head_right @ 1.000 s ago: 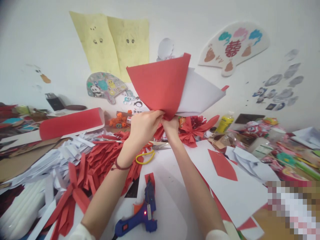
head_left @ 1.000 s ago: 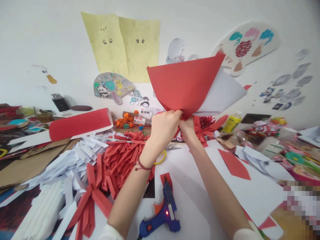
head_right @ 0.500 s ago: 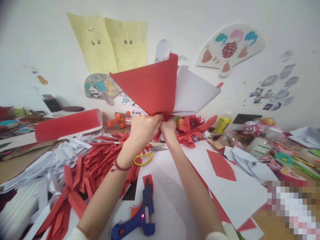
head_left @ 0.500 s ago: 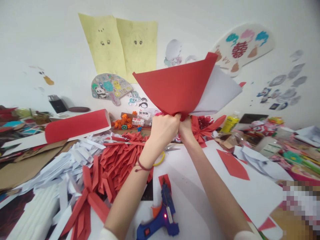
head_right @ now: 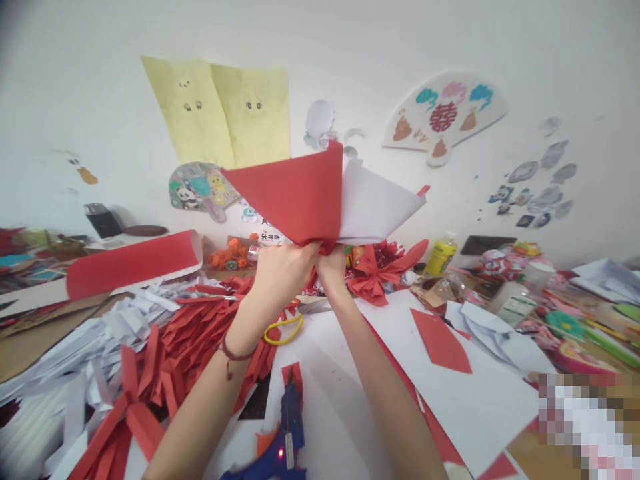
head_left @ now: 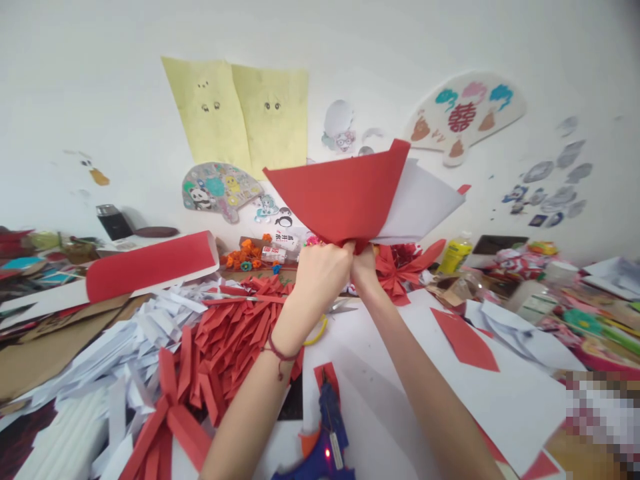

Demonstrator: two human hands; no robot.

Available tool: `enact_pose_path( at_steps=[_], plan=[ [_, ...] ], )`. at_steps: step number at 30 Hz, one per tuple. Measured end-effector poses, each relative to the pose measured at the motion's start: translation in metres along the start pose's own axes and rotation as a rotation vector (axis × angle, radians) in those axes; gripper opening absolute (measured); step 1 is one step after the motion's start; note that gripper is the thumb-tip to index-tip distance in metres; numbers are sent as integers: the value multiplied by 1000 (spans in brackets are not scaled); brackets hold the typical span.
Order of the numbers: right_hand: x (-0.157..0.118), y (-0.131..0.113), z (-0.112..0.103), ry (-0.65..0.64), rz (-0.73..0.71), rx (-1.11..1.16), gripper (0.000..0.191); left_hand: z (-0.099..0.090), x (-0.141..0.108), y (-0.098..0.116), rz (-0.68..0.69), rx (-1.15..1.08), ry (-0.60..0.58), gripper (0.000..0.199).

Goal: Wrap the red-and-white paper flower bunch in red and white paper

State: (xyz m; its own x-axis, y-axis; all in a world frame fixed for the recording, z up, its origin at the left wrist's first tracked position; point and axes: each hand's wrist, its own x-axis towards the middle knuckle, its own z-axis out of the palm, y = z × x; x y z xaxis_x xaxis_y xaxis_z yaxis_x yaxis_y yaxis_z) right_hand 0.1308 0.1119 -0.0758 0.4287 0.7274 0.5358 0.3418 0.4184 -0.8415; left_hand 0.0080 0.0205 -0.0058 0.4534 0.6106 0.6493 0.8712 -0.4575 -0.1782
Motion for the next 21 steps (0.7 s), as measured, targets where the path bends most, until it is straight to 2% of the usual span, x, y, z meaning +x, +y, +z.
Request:
enact_pose_path(
  at_steps=[5,10,14,17,21],
  plan=[
    [-3,-2,2,47,61,-51,37,-18,-8,-4,27,-19,117,27],
    [-10,-4,1,35,52,-46,32,-28,-13,-11,30,-4,449,35],
    [-15,-8,1,5,-71,-17,22,-26,-9,-20,51,-14,640,37],
    [-17,-12,2,-2,-133,-2,21,-21,-5,-26,52,-44,698,39],
    [-18,-12,2,-30,-101,25,22,-15,-5,-32,74,-112,712,40]
  ],
)
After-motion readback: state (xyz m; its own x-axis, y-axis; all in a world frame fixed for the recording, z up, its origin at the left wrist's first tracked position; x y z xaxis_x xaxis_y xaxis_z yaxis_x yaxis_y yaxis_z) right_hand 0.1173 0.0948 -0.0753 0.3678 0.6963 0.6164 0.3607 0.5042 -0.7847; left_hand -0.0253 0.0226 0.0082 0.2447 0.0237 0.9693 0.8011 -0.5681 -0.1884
